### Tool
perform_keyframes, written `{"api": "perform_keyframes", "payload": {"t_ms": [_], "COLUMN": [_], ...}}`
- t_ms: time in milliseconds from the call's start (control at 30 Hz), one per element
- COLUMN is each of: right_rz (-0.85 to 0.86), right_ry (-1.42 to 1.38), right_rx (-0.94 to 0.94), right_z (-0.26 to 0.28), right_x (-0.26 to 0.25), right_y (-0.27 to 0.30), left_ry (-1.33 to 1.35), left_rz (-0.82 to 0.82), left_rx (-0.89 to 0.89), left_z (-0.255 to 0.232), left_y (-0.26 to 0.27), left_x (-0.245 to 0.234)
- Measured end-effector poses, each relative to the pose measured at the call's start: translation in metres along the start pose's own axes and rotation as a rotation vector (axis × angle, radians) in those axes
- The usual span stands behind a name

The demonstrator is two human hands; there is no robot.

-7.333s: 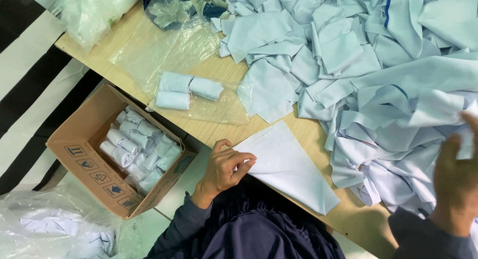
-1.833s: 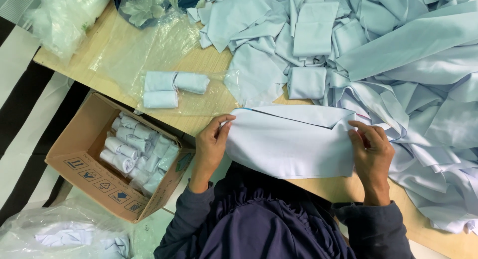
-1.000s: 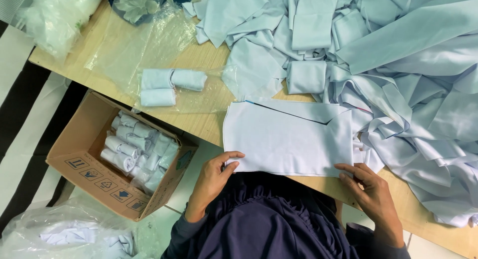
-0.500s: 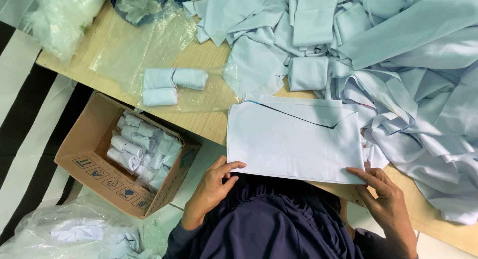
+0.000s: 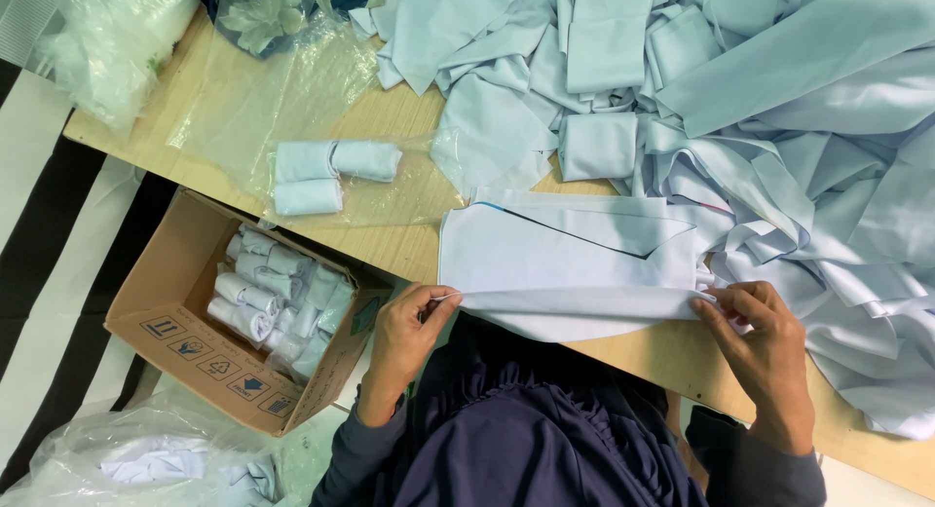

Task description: The person folds pieces of white fabric by hand and places them into plastic bags or a cardboard box on a table.

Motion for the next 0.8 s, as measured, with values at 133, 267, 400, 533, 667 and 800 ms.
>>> {"api": "perform_keyframes", "payload": {"t_ms": [133,267,400,533,667,800], "right_rz": [0.057,0.064,-0.014,-0.059,0.003,0.021], "right_ry": [0.112,0.097,0.112,0.124,0.123,0.057], "right_rx": [0.086,0.058,-0.127,-0.251,-0.203,-0.04], "right_z": [0.008,0.035,0.045,0.044,0.034,0.017], "right_x": [0.011,0.005,0.007,0.019,0.026,0.029], "right_y": [-0.015,-0.021,-0.036,-0.055,-0.064,-0.067], "left_ry": [-0.214,-0.202,-0.261,-0.511,-0.461,-0.398], "left_rz": [-0.051,-0.106,-0.175,-0.152,-0.049,-0.011], "left_rx": [-0.006,0.099,0.309,0.416,0.367,0.322], "left_z": [0.013,0.001,-0.018,-0.013,0.009,0.018], "left_y": [-0.014,-0.026,-0.057,-0.085,-0.105,-0.107], "left_x": [0.008,0.007,0.007,0.017,0.023,0.02]}}
Point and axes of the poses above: each hand's wrist, its own y-axis away from the middle knuckle, its own x-axis out of the palm, z = x × y, the point moved 6 cm from there along -y, towards the middle knuckle, and after that the axes turned 2 degrees about x, right-handed, at the moved point
